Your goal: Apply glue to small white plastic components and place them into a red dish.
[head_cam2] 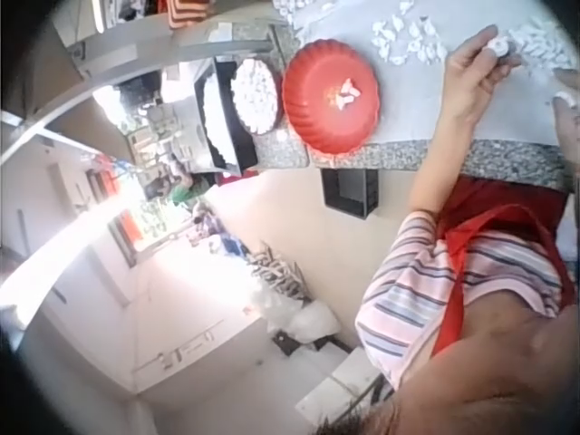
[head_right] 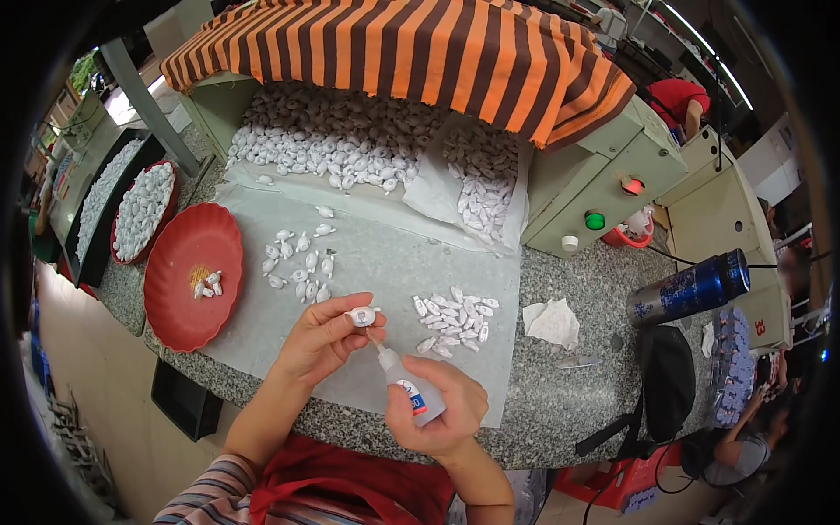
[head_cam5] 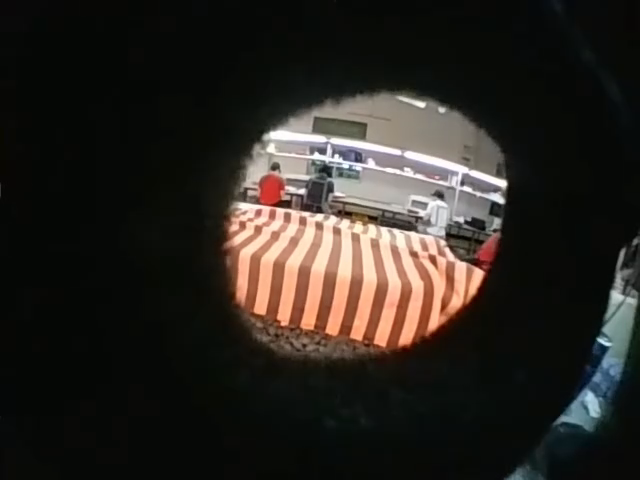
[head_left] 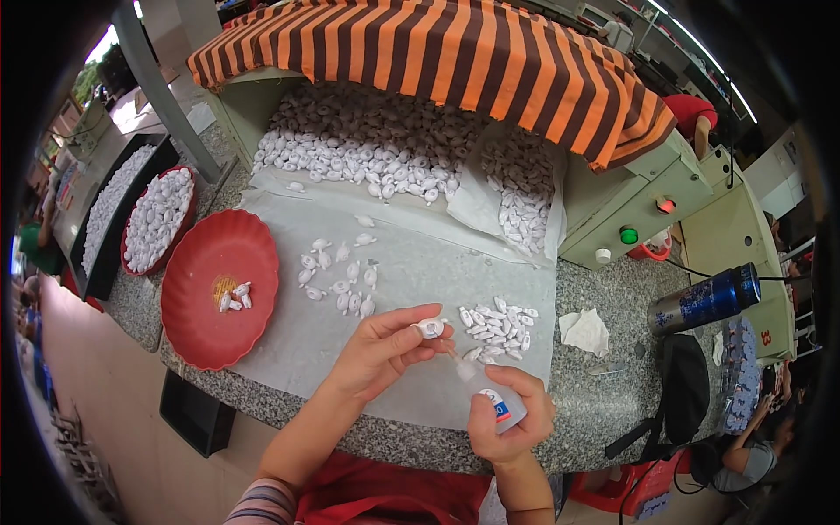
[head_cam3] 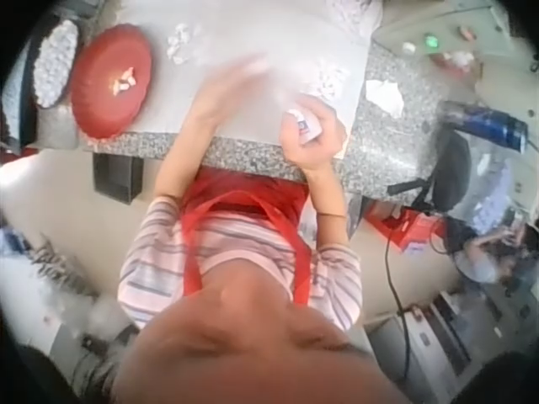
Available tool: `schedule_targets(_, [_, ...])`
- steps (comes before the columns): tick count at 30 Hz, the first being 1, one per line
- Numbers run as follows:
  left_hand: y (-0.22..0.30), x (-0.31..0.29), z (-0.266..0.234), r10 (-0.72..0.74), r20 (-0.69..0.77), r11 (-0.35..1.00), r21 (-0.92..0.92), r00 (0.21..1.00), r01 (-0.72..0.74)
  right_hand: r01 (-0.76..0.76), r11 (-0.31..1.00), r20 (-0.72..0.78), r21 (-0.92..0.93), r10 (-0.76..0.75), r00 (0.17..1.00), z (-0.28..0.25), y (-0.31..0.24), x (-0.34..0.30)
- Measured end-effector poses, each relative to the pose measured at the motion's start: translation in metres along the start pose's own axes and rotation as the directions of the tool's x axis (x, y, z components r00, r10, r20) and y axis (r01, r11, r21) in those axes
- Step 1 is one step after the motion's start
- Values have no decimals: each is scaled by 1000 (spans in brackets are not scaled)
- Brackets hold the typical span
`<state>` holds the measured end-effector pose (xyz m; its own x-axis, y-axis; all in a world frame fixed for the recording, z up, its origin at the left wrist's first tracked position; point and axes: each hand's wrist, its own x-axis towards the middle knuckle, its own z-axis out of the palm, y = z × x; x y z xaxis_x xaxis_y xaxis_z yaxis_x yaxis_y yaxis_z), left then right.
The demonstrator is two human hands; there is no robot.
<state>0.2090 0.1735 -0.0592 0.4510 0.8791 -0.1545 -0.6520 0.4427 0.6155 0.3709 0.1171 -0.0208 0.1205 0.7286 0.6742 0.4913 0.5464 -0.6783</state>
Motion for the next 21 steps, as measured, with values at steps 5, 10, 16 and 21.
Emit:
schedule_targets(5, [-1,2,-7,-19,69,999,-34,997,21,37,999,34,-35,-35,999,1,0,1])
schedule_targets(10, [-1,1,-7,-25,66,999,-19,998,26,55,999,44,-3,-54,998,3,0,2])
schedule_targets(16, [-2,1,-9,-26,60,1000,-8,998,26,67,998,38,7,-67,997,4,1,2])
schedule_targets(21, [-2,1,-10,-25,63,1000,-5,998,25,76,997,35,18,-77,996,4,1,2])
